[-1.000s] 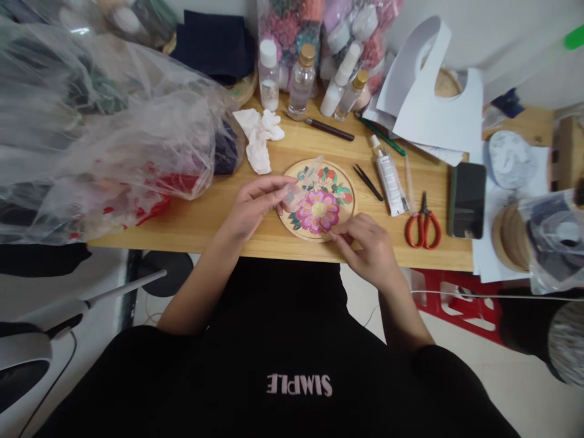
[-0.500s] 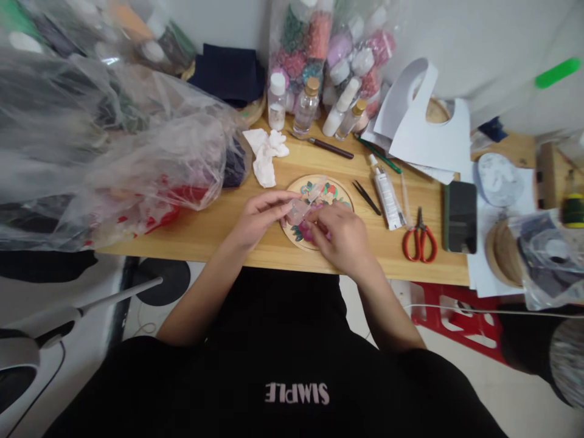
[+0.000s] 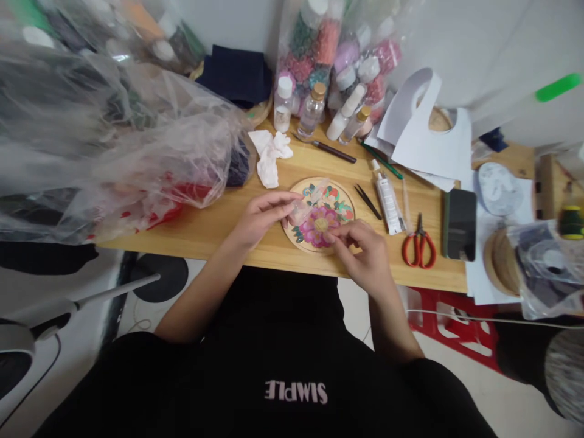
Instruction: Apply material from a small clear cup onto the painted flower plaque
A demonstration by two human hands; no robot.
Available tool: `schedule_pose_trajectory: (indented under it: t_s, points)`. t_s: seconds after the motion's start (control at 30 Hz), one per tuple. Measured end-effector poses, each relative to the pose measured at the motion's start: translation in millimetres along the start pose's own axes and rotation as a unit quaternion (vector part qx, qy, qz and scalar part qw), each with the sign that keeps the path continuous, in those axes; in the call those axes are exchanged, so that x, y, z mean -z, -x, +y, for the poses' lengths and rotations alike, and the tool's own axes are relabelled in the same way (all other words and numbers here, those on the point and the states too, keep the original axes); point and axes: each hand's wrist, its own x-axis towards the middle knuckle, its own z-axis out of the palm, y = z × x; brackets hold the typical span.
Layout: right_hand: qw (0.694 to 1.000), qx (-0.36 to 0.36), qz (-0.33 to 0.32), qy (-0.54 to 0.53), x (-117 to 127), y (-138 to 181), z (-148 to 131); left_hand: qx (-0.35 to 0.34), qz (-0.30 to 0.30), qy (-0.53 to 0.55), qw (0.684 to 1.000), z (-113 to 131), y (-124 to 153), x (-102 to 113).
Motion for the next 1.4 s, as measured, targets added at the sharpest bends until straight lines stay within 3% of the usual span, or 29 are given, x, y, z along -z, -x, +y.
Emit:
schedule_pose_trajectory:
  t_s: [0.13, 0.3, 0.93, 1.17, 1.4]
  points:
    - [0.996, 0.032, -0.028, 0.073, 6.0, 21.1, 12.0, 0.005, 0.007, -0.010, 1.000, -0.7, -1.1, 0.6]
    - [0.995, 0.032, -0.049, 0.083, 2.9, 37.3, 21.5, 0.008, 0.003, -0.017, 1.000, -2.3, -1.0, 1.9]
    - [0.992, 0.063, -0.048, 0.103, 3.9, 37.3, 19.4, 0.007, 0.012, -0.009, 1.000, -1.2, -0.5, 0.8]
    - [0.992, 0.085, 0.007, 0.097, 9.5, 20.1, 10.8, 0.000, 0.006, -0.006, 1.000, -2.4, -0.8, 2.0]
    - [0.984, 0.120, 0.038, 0.128, -13.9, -15.8, -3.1, -0.005, 0.004, 0.006, 1.000, -2.4, 0.2, 0.9]
